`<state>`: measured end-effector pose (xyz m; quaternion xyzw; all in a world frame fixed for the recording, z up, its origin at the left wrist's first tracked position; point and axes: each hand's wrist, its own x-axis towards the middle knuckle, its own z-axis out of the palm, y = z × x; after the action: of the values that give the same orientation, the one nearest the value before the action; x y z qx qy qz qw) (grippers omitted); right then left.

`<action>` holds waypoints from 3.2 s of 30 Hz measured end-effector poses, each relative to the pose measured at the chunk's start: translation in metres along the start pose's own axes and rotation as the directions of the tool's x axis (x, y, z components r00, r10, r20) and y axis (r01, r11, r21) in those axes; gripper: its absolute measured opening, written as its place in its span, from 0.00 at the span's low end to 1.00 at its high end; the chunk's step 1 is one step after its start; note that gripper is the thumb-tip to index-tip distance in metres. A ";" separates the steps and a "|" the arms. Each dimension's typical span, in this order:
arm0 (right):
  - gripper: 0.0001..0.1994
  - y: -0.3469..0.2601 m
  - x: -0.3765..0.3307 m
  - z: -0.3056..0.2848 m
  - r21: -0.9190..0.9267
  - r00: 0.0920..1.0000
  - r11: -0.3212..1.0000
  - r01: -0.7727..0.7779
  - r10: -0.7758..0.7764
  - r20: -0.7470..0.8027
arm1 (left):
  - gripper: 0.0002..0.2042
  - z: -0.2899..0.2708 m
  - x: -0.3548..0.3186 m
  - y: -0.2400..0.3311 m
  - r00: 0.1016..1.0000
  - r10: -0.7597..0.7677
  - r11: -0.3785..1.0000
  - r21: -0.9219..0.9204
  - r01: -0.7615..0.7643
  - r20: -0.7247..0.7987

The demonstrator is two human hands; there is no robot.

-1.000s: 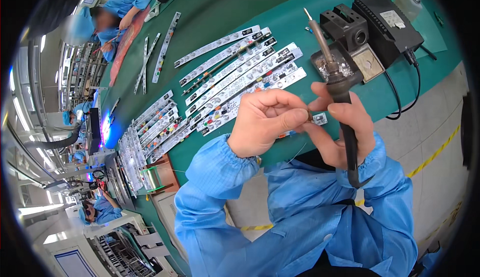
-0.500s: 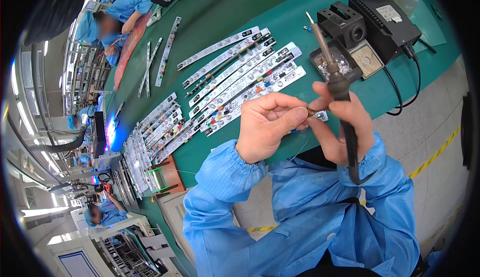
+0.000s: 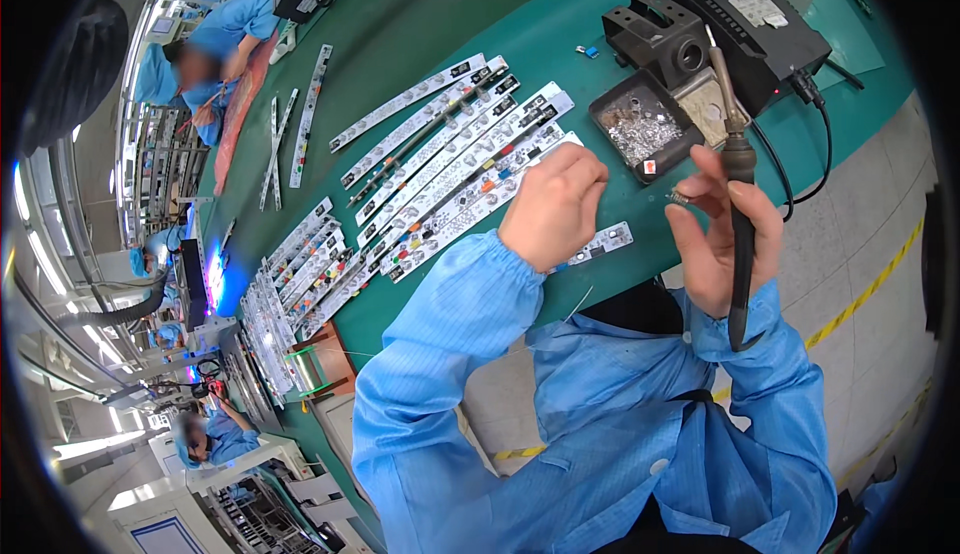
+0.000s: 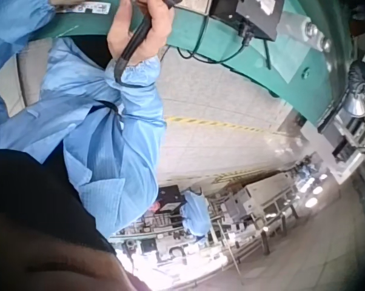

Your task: Manually soldering components or wires onto flexible LED strip circuit boards at an assembly station.

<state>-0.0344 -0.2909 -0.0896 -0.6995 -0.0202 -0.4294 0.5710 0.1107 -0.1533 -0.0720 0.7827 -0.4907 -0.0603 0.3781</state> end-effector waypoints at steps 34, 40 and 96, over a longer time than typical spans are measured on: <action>0.27 0.011 -0.010 0.046 -0.219 0.813 0.957 0.188 -0.027 0.582 | 0.05 -0.088 -0.154 0.013 0.759 -0.651 0.366 -0.864 0.345 0.027; 0.18 0.013 -0.013 0.039 -0.160 0.815 0.958 0.239 -0.109 0.569 | 0.06 -0.100 -0.136 0.006 0.783 -0.613 0.412 -0.802 0.433 0.108; 0.21 0.012 -0.007 0.029 -0.058 0.783 0.984 0.170 -0.100 0.614 | 0.11 -0.040 -0.111 0.008 0.997 -0.061 0.998 -0.007 0.061 -0.041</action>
<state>-0.0159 -0.2686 -0.1026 -0.8273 -0.2289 -0.2220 0.4626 0.0669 -0.0430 -0.0693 0.7972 -0.4584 -0.0570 0.3886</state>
